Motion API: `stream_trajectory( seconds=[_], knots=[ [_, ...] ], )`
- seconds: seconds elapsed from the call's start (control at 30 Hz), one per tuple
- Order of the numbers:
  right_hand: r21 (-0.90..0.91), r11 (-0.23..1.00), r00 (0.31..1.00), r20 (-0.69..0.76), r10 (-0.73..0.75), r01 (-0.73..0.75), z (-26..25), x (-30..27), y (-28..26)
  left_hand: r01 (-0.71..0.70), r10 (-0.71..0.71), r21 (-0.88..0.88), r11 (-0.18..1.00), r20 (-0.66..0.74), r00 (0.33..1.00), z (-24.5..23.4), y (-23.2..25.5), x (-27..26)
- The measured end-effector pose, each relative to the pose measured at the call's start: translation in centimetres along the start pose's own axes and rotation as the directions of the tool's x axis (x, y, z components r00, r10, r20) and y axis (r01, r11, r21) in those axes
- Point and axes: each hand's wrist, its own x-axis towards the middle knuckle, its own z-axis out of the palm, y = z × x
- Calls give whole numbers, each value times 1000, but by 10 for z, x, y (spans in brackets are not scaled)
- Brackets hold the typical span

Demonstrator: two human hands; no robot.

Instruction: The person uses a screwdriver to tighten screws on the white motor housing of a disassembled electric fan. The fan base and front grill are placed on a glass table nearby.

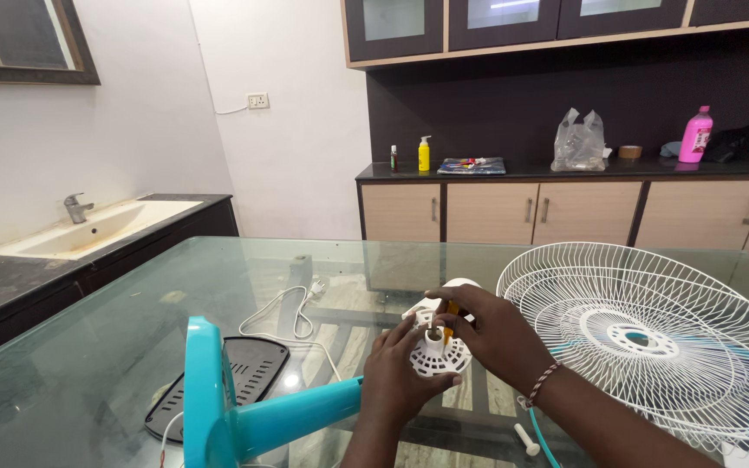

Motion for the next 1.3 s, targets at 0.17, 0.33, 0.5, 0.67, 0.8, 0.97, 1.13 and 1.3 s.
stream_trajectory(
  seconds=[0.17, 0.33, 0.5, 0.67, 0.8, 0.97, 1.13, 1.3],
  knots=[
    [37, 999, 998, -39, -39, 40, -2, 2, 2, 21, -21, -7, 1000, 10, 1000, 0, 1, 0],
    [15, 1000, 999, -41, -6, 7, -2, 3, 3, 35, -35, -14, 999, 13, 999, 0, 1, 0],
    [19, 1000, 999, -31, -24, 24, -1, 3, 2, 10, -10, -17, 1000, -1, 1000, 2, 0, 0],
    [-88, 996, 999, -34, -35, 32, -2, 6, -5, -3, 3, -12, 1000, 4, 1000, 0, 0, 0],
    [-192, 979, 995, -49, -82, 71, -1, 6, -8, 35, -35, -13, 999, 28, 999, 0, 2, 0],
    [-165, 986, 999, -33, -42, 36, 3, 5, -3, 22, -22, -14, 1000, 20, 1000, -2, 3, 0],
    [-141, 948, 955, -33, -294, 286, 7, -5, 4, 61, -60, -13, 998, 46, 997, -2, 2, 1],
    [-39, 999, 991, 133, 9, -3, -1, -1, 10, 47, -47, -14, 999, 39, 998, 0, 0, 1]
  ],
)
